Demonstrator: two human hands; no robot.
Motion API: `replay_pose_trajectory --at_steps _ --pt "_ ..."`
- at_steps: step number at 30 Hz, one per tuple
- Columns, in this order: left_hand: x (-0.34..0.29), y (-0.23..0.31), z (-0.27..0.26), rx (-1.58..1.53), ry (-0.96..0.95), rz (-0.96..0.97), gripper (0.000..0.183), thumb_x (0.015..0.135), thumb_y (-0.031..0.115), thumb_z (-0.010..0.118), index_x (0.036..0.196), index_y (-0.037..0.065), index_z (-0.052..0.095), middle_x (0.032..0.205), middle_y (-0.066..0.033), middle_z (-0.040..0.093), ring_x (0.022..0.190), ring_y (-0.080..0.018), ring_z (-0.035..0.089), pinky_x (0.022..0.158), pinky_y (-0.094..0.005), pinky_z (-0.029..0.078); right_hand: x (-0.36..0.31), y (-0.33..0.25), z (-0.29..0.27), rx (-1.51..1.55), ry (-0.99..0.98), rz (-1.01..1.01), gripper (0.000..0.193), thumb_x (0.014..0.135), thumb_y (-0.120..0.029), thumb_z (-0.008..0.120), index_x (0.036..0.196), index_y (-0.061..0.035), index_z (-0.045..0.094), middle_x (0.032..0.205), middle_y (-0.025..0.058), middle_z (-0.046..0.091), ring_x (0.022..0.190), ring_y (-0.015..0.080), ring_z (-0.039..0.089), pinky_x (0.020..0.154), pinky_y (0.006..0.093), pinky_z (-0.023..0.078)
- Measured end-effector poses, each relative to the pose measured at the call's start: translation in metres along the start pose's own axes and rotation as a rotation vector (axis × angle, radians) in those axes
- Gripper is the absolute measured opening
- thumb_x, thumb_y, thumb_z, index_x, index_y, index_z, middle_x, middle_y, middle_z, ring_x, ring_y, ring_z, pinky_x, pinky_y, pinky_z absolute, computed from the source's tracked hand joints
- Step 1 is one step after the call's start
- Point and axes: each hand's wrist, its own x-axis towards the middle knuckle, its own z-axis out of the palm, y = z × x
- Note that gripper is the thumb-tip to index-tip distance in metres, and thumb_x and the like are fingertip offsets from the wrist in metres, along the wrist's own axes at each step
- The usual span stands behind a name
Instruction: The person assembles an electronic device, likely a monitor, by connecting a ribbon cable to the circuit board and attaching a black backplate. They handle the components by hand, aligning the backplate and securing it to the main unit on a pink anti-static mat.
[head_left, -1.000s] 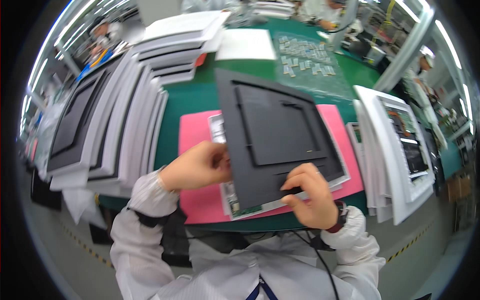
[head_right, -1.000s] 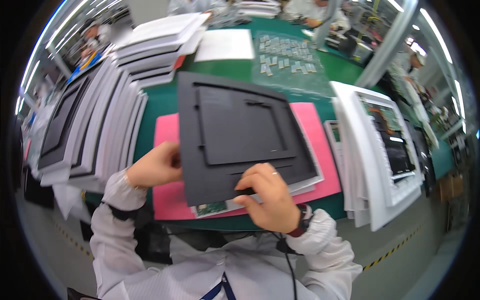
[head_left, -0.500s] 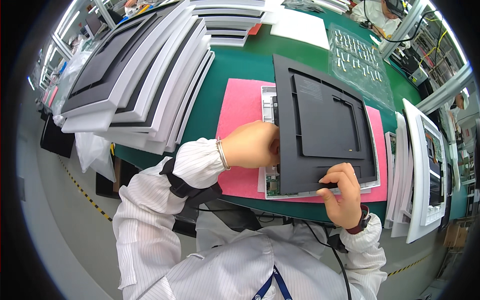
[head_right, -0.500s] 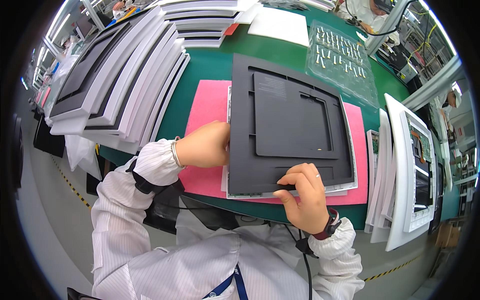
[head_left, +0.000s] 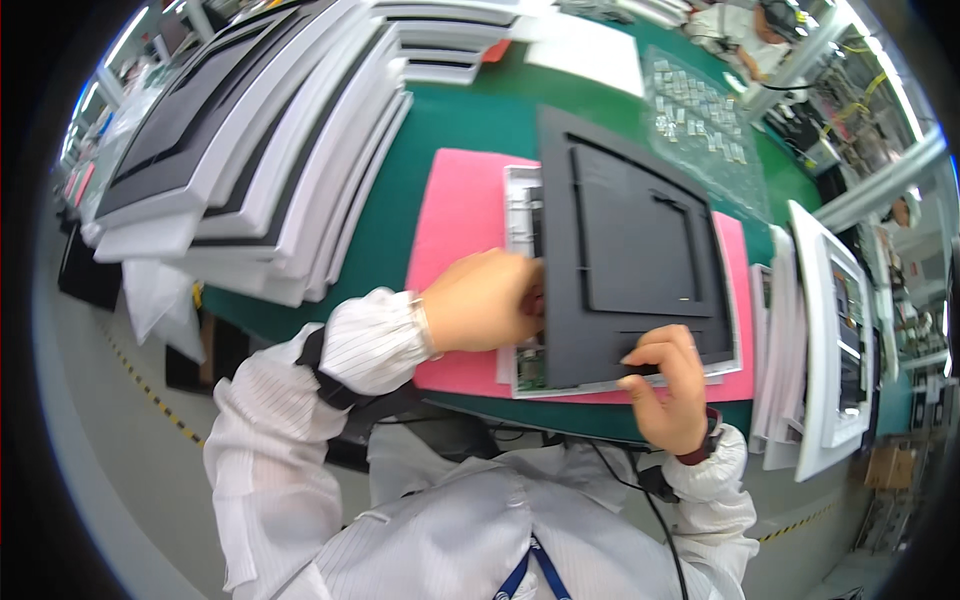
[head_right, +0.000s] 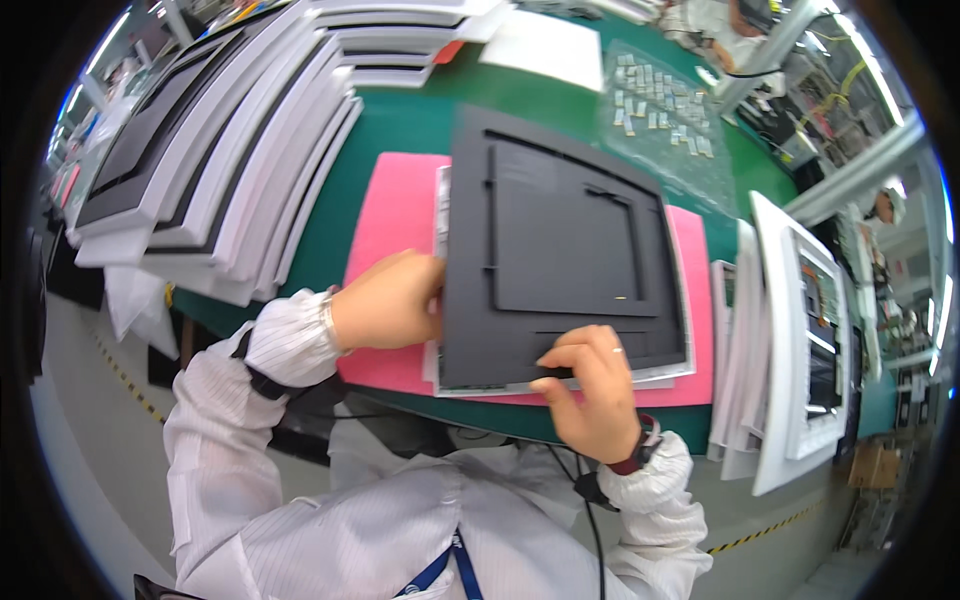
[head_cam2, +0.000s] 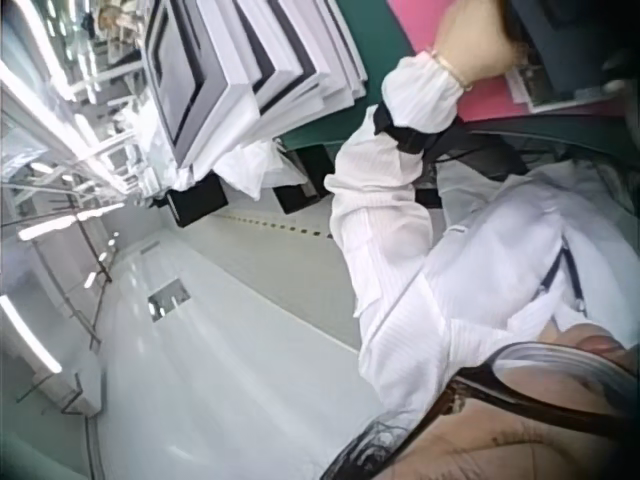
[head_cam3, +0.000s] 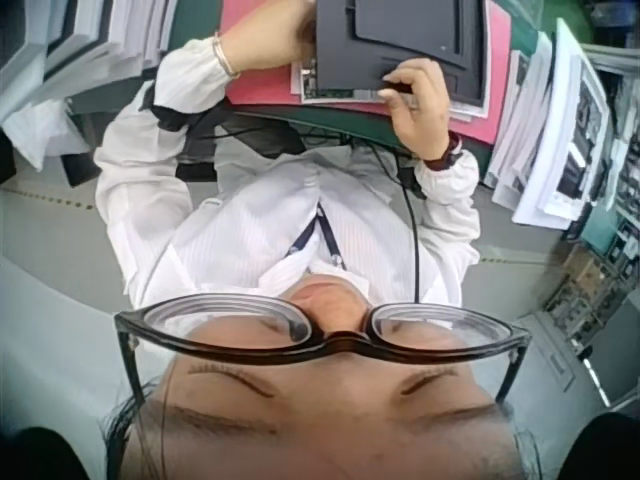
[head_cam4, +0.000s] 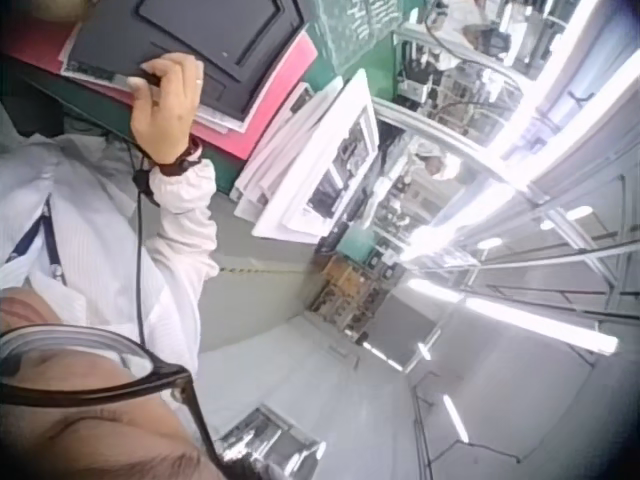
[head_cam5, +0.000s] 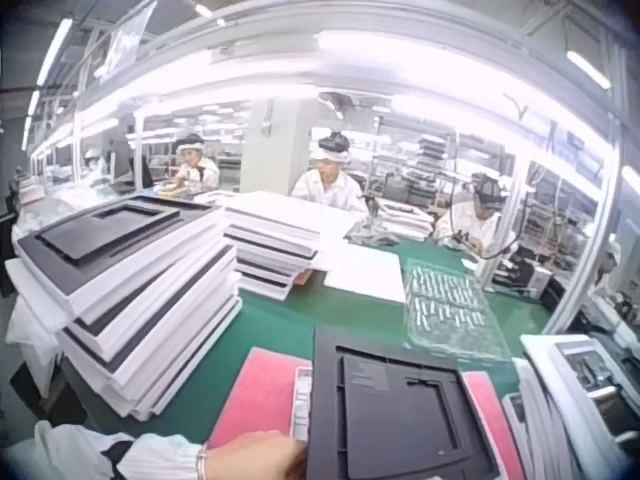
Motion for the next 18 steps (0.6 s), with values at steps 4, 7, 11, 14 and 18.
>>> replay_pose_trajectory --at_steps 4,7,11,14,18 --pt "0.005 -0.004 0.000 -0.062 0.003 0.076 0.020 0.068 0.007 0.066 0.086 -0.004 0.063 0.075 -0.0231 0.064 0.075 -0.0394 0.065 0.067 -0.0455 0.050 0.001 0.008 -0.007 0.002 0.003 -0.032 0.020 0.078 -0.012 0.073 0.089 -0.0031 0.060 0.089 0.0121 0.059 0.083 0.0291 0.055 0.076 0.0384 0.044" --pt "0.002 -0.009 0.004 -0.179 0.051 0.104 0.022 0.069 0.007 0.066 0.086 -0.006 0.061 0.068 -0.0232 0.059 0.062 -0.0337 0.063 0.056 -0.0380 0.047 0.003 0.010 -0.006 0.055 0.059 -0.070 0.023 0.071 -0.008 0.076 0.088 -0.0041 0.060 0.089 0.0110 0.059 0.086 0.0294 0.056 0.076 0.0373 0.045" --pt "0.002 -0.013 0.003 -0.156 -0.005 0.084 0.022 0.069 0.005 0.068 0.088 -0.005 0.064 0.067 -0.0155 0.063 0.059 -0.0200 0.060 0.055 -0.0327 0.045 0.001 0.010 -0.005 0.067 0.084 -0.064 0.023 0.073 -0.009 0.074 0.088 -0.0039 0.057 0.089 0.0101 0.056 0.084 0.0292 0.054 0.076 0.0371 0.043" --pt "-0.001 -0.008 0.003 -0.282 -0.014 0.048 0.025 0.072 0.001 0.069 0.097 -0.004 0.065 0.076 -0.0100 0.068 0.066 -0.0131 0.063 0.058 -0.0296 0.047 -0.002 0.012 -0.004 0.104 0.093 -0.064 0.024 0.074 -0.010 0.074 0.090 -0.0040 0.056 0.090 0.0094 0.055 0.084 0.0283 0.053 0.077 0.0365 0.042" --pt "-0.007 -0.010 0.015 -0.675 0.039 0.054 0.033 0.075 -0.007 0.068 0.108 -0.006 0.062 0.092 -0.0067 0.070 0.081 -0.0125 0.066 0.070 -0.0271 0.054 -0.004 0.011 -0.001 0.124 0.092 -0.061 0.024 0.075 -0.010 0.074 0.090 -0.0040 0.056 0.091 0.0090 0.053 0.084 0.0277 0.051 0.077 0.0363 0.040"
